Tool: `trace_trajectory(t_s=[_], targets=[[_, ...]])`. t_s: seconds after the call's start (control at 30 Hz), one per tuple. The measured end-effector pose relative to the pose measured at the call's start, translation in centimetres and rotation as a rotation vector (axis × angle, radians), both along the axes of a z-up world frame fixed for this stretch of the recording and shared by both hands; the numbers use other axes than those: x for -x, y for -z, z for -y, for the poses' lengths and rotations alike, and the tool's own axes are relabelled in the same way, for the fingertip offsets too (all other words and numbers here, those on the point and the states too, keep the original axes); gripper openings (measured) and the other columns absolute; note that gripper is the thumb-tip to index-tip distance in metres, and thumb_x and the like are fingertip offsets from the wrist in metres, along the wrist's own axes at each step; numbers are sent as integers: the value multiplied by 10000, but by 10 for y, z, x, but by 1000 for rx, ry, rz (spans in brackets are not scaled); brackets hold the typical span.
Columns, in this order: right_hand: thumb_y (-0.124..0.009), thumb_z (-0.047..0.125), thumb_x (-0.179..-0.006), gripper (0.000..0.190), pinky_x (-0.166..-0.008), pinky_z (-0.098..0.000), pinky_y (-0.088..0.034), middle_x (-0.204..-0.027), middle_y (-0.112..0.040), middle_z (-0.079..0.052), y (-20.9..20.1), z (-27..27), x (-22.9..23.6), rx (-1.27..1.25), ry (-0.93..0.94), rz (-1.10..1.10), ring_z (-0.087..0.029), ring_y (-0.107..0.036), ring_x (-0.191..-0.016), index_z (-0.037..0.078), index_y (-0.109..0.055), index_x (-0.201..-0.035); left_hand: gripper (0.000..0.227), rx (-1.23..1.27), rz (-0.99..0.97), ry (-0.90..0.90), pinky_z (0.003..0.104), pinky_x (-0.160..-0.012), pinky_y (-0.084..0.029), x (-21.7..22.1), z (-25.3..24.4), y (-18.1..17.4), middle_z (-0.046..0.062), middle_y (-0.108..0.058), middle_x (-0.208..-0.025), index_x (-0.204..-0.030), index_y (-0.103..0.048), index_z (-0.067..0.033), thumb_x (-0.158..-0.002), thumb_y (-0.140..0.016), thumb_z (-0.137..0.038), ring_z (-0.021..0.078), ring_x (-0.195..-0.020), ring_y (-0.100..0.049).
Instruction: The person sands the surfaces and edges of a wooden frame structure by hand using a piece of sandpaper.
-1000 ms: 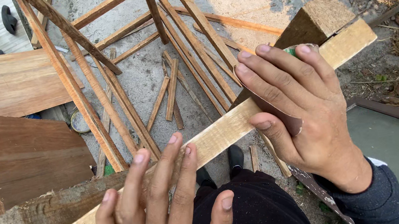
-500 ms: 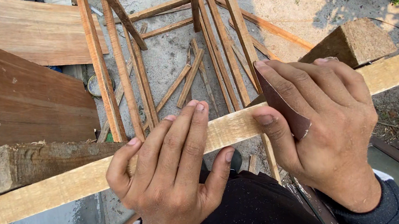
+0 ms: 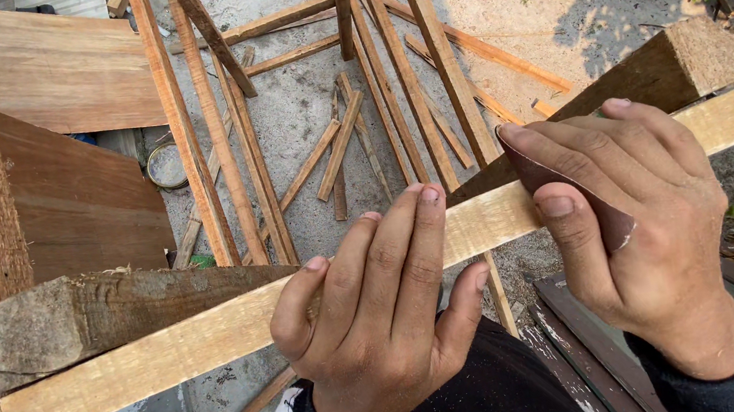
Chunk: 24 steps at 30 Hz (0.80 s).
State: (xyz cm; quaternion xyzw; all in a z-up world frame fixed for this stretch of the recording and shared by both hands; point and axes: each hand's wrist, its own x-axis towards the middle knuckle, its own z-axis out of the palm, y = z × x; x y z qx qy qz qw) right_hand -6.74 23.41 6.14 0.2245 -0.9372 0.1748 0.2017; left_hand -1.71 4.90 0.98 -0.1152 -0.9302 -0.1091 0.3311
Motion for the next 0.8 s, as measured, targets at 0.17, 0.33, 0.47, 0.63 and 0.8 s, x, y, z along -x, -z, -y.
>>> trace_trajectory(t_s=[0.17,0.33,0.47,0.63,0.8], targets=[[-507,264,-1082,358,-1099,-463,-448,-1209,-740,-119,3,19,-3,-31,36,-59,-272,-676,-1146,44,-701,-1288,446,-7,8,8,341,-1123,-249,-1,1,1,-105,-724,-1289,-1342,-730,-209,-1058,-576,-515,78,-1133,-627],[-462,299,-1061,393,-1084,-456,-436,-1200,-744,-108,6,29,-6,27,-57,-49,-266,-679,-1152,56,-713,-1241,429,-2,11,19,338,-1135,-237,-1,2,1,-100,-727,-1294,-1338,-737,-207,-1066,-578,-498,78,-1140,-633],[-431,307,-1129,393,-1171,-445,-419,-1221,-728,-90,2,11,2,61,137,7,-248,-670,-1201,68,-710,-1266,423,23,-11,-5,338,-1152,-224,-1,2,3,-125,-721,-1297,-1336,-729,-244,-1080,-548,-529,67,-1160,-629],[-380,370,-1081,488,-1123,-455,-403,-1239,-728,-106,15,19,-9,81,-41,-65,-273,-653,-1210,49,-703,-1258,414,33,45,3,325,-1149,-235,-2,1,2,-134,-735,-1311,-1316,-741,-270,-1078,-515,-522,47,-1192,-625],[-362,339,-1135,463,-1201,-463,-350,-1287,-705,-109,5,7,-3,83,118,-46,-287,-628,-1280,38,-684,-1277,415,26,51,31,342,-1171,-209,0,-2,-3,-126,-705,-1352,-1335,-724,-282,-1087,-497,-526,62,-1226,-604]])
